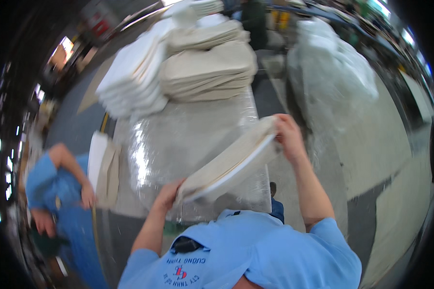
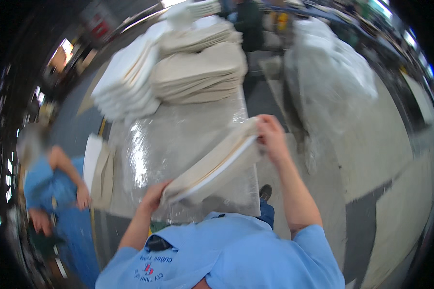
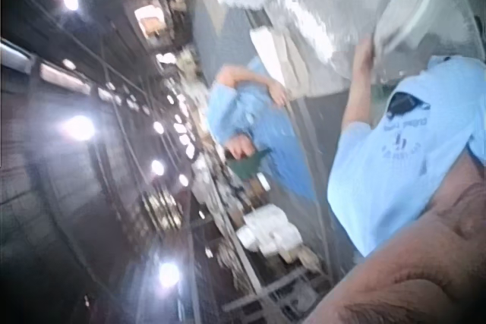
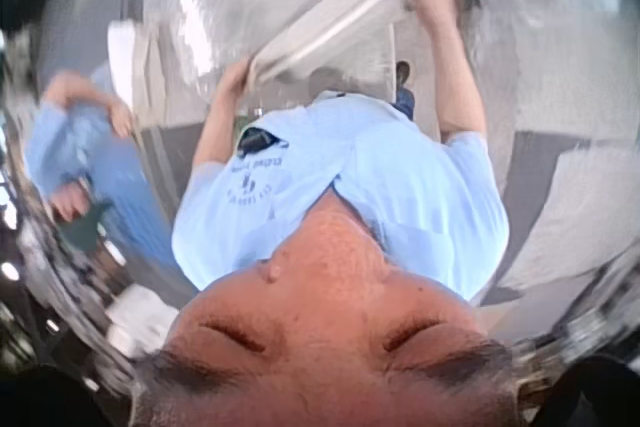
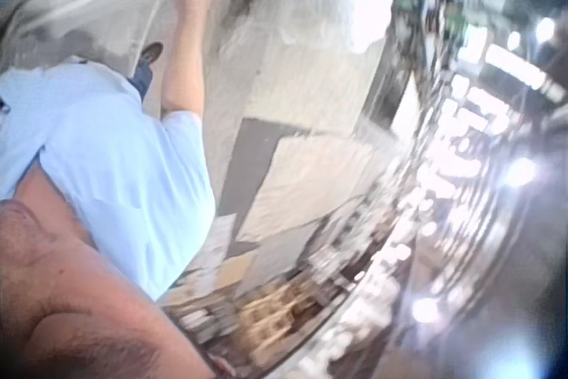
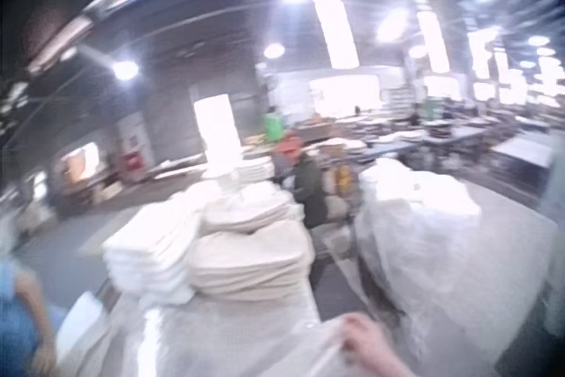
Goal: The person inserts white foam inserts into beige fabric covers, aligns edges, and stacks the finished cushions on a table. The person handles foam and covers one at a time, smoothing and adjusting the fit before placing each completed unit on a growing stack.
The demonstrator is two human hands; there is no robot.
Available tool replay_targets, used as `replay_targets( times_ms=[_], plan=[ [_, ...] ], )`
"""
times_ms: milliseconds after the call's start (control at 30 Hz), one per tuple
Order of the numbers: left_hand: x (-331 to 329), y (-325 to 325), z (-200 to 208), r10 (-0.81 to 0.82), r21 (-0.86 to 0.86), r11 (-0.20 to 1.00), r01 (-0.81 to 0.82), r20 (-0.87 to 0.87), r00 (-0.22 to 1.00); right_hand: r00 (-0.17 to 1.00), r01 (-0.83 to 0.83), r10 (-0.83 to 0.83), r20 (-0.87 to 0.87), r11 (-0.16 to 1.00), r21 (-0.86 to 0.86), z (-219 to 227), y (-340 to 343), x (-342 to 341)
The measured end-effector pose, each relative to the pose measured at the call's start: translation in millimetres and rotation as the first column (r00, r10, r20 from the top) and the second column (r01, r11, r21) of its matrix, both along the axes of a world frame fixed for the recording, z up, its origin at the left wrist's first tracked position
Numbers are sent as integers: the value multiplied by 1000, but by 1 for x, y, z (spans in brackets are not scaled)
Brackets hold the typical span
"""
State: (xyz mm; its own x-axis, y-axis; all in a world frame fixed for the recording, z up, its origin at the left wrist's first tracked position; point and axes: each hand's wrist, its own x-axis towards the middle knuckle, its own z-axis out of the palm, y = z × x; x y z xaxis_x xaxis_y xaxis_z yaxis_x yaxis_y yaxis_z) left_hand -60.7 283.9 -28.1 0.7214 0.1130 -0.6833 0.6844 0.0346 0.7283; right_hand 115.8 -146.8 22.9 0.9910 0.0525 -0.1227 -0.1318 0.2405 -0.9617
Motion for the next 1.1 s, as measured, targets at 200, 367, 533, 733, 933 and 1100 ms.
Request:
replay_targets(
  times_ms=[200, 367, 533, 733, 933, 1100],
  plan=[
    [12, -54, 80, 112, -298, 954, -16, 308, 945, 959, 94, -50, -279, 984, 150, -87, -80, 46],
    [-13, -58, 85, 183, -311, 949, -46, 428, 885, 937, 170, -71, -342, 948, 269, -123, -42, 54],
    [-14, -65, 85, 122, -264, 964, 9, 477, 870, 952, 113, -16, -306, 946, 302, -125, -58, 53],
    [-21, -73, 75, 100, -133, 990, -41, 480, 871, 942, 183, -70, -330, 927, 327, -119, -49, 34],
    [-33, -71, 48, 186, -148, 980, -130, 477, 859, 945, 96, 15, -328, 943, 319, -109, -46, 21],
    [-39, -76, 35, 158, -81, 987, -136, 575, 803, 947, 21, 75, -314, 956, 294, -105, -53, 20]
  ],
)
